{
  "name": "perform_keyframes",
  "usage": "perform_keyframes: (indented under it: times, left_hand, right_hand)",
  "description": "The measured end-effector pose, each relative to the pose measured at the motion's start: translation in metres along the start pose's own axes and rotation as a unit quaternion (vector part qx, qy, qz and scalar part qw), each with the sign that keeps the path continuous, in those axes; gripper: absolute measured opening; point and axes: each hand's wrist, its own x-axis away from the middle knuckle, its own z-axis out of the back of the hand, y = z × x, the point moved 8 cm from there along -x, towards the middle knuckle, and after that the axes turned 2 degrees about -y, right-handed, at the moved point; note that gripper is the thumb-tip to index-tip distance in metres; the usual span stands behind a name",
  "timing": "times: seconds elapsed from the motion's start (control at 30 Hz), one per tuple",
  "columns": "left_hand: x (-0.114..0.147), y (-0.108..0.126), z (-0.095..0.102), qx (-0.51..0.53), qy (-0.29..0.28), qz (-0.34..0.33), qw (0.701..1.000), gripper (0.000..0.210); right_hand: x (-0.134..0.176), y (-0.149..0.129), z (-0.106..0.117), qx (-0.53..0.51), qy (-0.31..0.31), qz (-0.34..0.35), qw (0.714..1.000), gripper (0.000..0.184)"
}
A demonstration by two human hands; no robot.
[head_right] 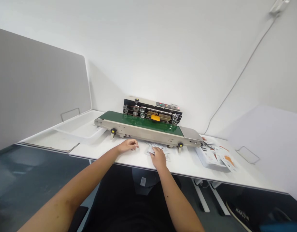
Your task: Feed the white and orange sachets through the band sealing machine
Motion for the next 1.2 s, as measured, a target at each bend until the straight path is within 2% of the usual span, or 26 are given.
perform_keyframes:
  times: [0.3,0.47,0.57,0.67,0.73,0.83,0.9,1.0,1.07,1.2]
  left_hand:
    - [0.001,-0.002,0.001,-0.008,-0.005,0.0,1.0,0.038]
    - [0.002,0.006,-0.002,-0.021,-0.01,-0.013,1.0,0.04]
    - [0.003,0.012,-0.005,-0.005,-0.023,-0.033,0.999,0.044]
    - [0.004,0.018,-0.008,0.018,-0.044,-0.055,0.997,0.052]
    - [0.006,0.019,-0.011,0.019,-0.064,-0.055,0.996,0.053]
    - [0.006,0.016,-0.013,0.017,-0.07,-0.041,0.997,0.05]
    - [0.005,0.013,-0.009,0.02,-0.049,-0.036,0.998,0.053]
    - [0.002,0.009,-0.003,0.011,-0.016,-0.037,0.999,0.055]
    - [0.001,0.008,0.0,-0.001,-0.003,-0.039,0.999,0.048]
    - [0.001,0.009,0.004,-0.027,0.017,-0.028,0.999,0.044]
  right_hand:
    - [-0.001,0.015,0.017,-0.024,0.059,-0.06,0.996,0.035]
    - [0.004,-0.009,0.033,-0.122,0.146,0.007,0.982,0.037]
    - [0.001,-0.031,0.02,-0.245,0.096,0.001,0.965,0.036]
    - [-0.003,-0.05,-0.011,-0.364,0.007,-0.054,0.93,0.041]
    - [-0.005,-0.062,-0.028,-0.412,-0.025,-0.067,0.908,0.043]
    - [-0.006,-0.067,-0.039,-0.44,-0.017,-0.078,0.894,0.049]
    - [-0.005,-0.064,-0.041,-0.449,-0.006,-0.084,0.89,0.054]
    - [-0.004,-0.063,-0.045,-0.462,-0.033,-0.082,0.883,0.057]
    - [-0.004,-0.062,-0.046,-0.478,-0.047,-0.082,0.873,0.053]
    - [-0.006,-0.054,-0.045,-0.498,-0.022,-0.087,0.862,0.038]
